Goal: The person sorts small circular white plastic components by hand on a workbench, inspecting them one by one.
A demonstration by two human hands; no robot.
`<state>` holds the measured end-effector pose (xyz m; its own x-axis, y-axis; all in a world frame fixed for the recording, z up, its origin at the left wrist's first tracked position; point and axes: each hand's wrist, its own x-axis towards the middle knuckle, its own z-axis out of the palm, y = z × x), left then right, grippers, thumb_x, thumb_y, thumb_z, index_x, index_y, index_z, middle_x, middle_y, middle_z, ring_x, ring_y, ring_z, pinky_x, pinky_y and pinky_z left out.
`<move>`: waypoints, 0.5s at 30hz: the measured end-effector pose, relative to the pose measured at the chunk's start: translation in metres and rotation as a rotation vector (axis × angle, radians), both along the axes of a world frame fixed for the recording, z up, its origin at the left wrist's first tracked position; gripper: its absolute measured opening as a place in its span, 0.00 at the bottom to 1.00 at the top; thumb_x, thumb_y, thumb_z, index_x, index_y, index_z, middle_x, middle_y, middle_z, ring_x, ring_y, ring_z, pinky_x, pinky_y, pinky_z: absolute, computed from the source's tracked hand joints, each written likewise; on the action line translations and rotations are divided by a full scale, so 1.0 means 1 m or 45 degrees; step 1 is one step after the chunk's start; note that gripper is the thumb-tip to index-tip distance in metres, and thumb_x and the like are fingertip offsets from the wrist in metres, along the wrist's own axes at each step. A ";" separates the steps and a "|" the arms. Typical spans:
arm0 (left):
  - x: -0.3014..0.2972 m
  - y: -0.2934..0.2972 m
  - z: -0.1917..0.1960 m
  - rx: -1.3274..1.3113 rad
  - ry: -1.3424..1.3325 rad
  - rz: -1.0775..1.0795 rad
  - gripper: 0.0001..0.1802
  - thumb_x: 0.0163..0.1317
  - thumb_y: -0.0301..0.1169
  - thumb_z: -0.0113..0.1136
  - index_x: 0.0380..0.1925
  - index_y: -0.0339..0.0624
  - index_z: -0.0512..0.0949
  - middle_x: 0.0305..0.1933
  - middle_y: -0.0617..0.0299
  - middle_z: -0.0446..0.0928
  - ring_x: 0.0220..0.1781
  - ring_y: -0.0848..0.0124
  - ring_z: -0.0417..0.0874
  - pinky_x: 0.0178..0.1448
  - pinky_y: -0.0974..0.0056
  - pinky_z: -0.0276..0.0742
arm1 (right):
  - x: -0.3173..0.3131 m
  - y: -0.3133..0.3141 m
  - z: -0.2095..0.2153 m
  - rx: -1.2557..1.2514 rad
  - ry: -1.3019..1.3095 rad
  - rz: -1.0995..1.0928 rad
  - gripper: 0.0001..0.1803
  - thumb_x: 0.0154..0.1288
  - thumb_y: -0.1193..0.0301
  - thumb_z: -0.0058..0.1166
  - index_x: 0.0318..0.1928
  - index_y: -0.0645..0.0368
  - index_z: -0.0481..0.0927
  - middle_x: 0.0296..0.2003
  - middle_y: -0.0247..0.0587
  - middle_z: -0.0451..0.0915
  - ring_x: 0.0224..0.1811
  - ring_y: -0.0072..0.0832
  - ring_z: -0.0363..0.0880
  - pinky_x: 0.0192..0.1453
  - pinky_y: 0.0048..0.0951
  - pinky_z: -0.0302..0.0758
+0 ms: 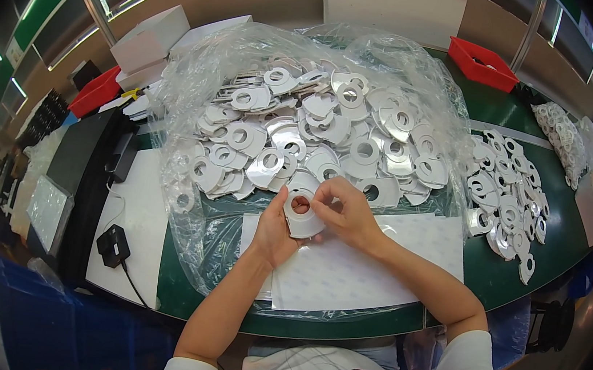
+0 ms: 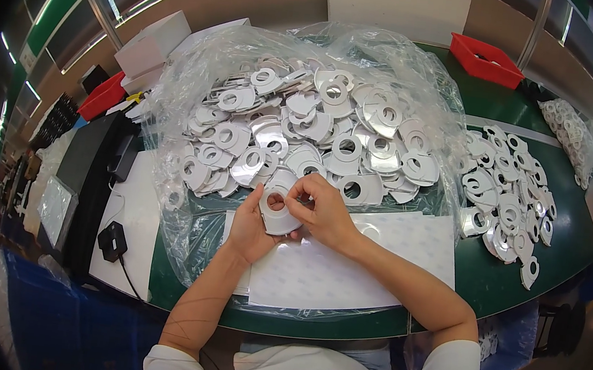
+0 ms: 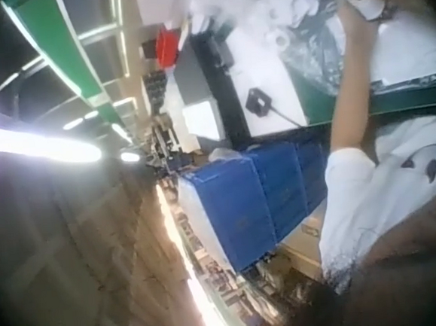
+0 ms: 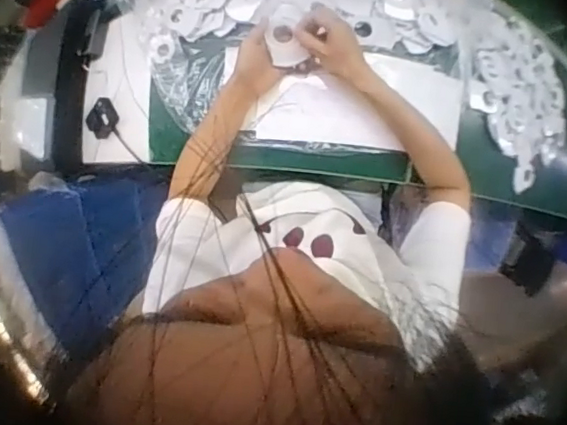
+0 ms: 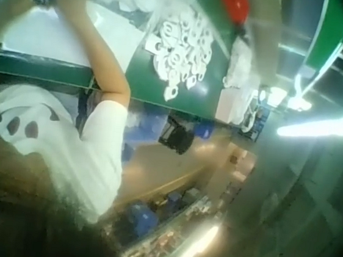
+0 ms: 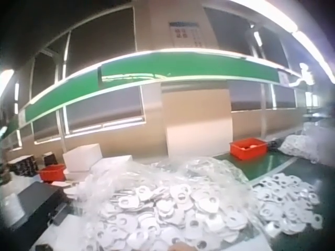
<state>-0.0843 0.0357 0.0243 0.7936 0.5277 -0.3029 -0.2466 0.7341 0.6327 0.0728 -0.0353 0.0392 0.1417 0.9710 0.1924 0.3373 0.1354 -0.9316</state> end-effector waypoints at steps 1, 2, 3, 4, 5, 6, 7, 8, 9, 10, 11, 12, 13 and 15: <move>-0.001 0.000 0.001 0.000 0.009 -0.004 0.27 0.71 0.55 0.30 0.55 0.51 0.70 0.52 0.64 0.75 0.53 0.67 0.77 0.46 0.54 0.77 | 0.000 -0.001 0.002 0.052 -0.101 -0.013 0.07 0.62 0.72 0.57 0.37 0.62 0.75 0.39 0.39 0.74 0.39 0.23 0.74 0.42 0.28 0.76; -0.001 0.000 0.001 0.001 0.019 -0.009 0.27 0.71 0.55 0.30 0.55 0.51 0.70 0.52 0.65 0.75 0.53 0.68 0.77 0.47 0.54 0.76 | 0.001 0.000 0.002 0.052 -0.103 -0.012 0.07 0.62 0.72 0.57 0.37 0.62 0.75 0.39 0.39 0.74 0.39 0.23 0.74 0.42 0.28 0.76; -0.002 0.001 0.000 0.003 0.019 -0.005 0.27 0.71 0.55 0.30 0.55 0.51 0.70 0.52 0.65 0.75 0.53 0.68 0.77 0.47 0.54 0.76 | 0.003 0.002 0.001 0.367 -0.466 -0.049 0.07 0.61 0.72 0.57 0.37 0.62 0.76 0.39 0.40 0.74 0.39 0.24 0.75 0.40 0.27 0.76; -0.004 0.001 -0.002 -0.016 0.003 -0.002 0.27 0.71 0.55 0.30 0.54 0.51 0.70 0.52 0.65 0.75 0.53 0.68 0.77 0.47 0.54 0.76 | 0.003 0.003 0.001 0.683 -0.829 -0.088 0.07 0.60 0.73 0.58 0.37 0.62 0.76 0.40 0.41 0.75 0.40 0.25 0.75 0.38 0.26 0.75; -0.005 0.002 -0.003 -0.034 -0.013 0.001 0.27 0.71 0.55 0.31 0.54 0.51 0.70 0.52 0.66 0.75 0.53 0.69 0.77 0.47 0.54 0.76 | 0.001 0.004 0.003 0.687 -0.828 -0.085 0.07 0.60 0.73 0.58 0.37 0.62 0.76 0.40 0.41 0.75 0.40 0.25 0.75 0.38 0.26 0.75; -0.005 0.001 -0.001 -0.035 -0.014 0.002 0.27 0.71 0.55 0.31 0.54 0.51 0.70 0.52 0.66 0.75 0.53 0.69 0.77 0.47 0.54 0.76 | -0.001 0.003 0.004 0.730 -0.829 -0.143 0.07 0.59 0.72 0.57 0.37 0.62 0.77 0.39 0.42 0.75 0.37 0.28 0.75 0.36 0.28 0.74; -0.005 -0.001 0.002 -0.020 0.012 0.017 0.28 0.71 0.56 0.30 0.53 0.51 0.71 0.51 0.66 0.76 0.51 0.69 0.77 0.46 0.55 0.76 | -0.003 0.003 0.006 0.773 -0.829 -0.202 0.08 0.58 0.71 0.57 0.37 0.62 0.78 0.38 0.43 0.75 0.34 0.31 0.75 0.35 0.29 0.73; -0.004 -0.004 0.006 -0.006 0.037 0.033 0.28 0.71 0.57 0.29 0.52 0.50 0.71 0.49 0.67 0.76 0.49 0.69 0.78 0.44 0.57 0.76 | -0.005 0.002 0.010 0.773 -0.829 -0.201 0.08 0.58 0.71 0.57 0.37 0.62 0.78 0.38 0.43 0.75 0.34 0.31 0.75 0.35 0.29 0.73; -0.003 -0.006 0.010 -0.005 0.036 0.033 0.28 0.71 0.57 0.29 0.52 0.50 0.71 0.49 0.67 0.76 0.49 0.69 0.78 0.44 0.57 0.76 | -0.008 0.000 0.016 0.538 -0.554 -0.204 0.08 0.58 0.72 0.56 0.37 0.63 0.79 0.34 0.42 0.77 0.32 0.28 0.76 0.32 0.27 0.73; -0.002 -0.008 0.013 0.051 0.039 0.028 0.30 0.70 0.58 0.27 0.51 0.50 0.72 0.46 0.66 0.77 0.47 0.70 0.79 0.43 0.59 0.76 | -0.010 -0.001 0.019 0.303 -0.278 -0.205 0.09 0.59 0.73 0.55 0.38 0.64 0.81 0.31 0.41 0.78 0.30 0.25 0.77 0.30 0.26 0.73; -0.001 -0.008 0.014 0.108 0.043 0.023 0.32 0.70 0.60 0.26 0.50 0.49 0.72 0.43 0.66 0.78 0.44 0.70 0.79 0.41 0.61 0.76 | -0.009 -0.001 0.020 0.303 -0.278 -0.205 0.09 0.59 0.73 0.55 0.38 0.64 0.81 0.31 0.41 0.78 0.30 0.25 0.77 0.30 0.26 0.73; -0.001 -0.009 0.014 0.109 0.043 0.022 0.32 0.70 0.60 0.26 0.50 0.49 0.72 0.43 0.66 0.78 0.44 0.70 0.79 0.41 0.61 0.76 | -0.006 0.000 0.021 0.071 -0.026 -0.136 0.09 0.58 0.73 0.54 0.37 0.66 0.81 0.26 0.40 0.79 0.26 0.23 0.77 0.28 0.24 0.73; -0.001 -0.010 0.011 0.175 0.035 -0.010 0.35 0.69 0.61 0.23 0.49 0.49 0.73 0.41 0.65 0.78 0.42 0.71 0.80 0.39 0.63 0.76 | -0.004 0.000 0.022 -0.161 0.226 -0.066 0.10 0.58 0.73 0.54 0.37 0.68 0.82 0.21 0.39 0.79 0.21 0.20 0.77 0.25 0.22 0.72; -0.001 -0.011 0.009 0.239 0.027 -0.046 0.37 0.69 0.63 0.20 0.48 0.49 0.73 0.38 0.64 0.79 0.40 0.71 0.80 0.37 0.65 0.76 | -0.003 0.001 0.022 -0.135 0.239 -0.077 0.10 0.58 0.73 0.54 0.35 0.69 0.81 0.19 0.37 0.79 0.18 0.19 0.75 0.23 0.21 0.72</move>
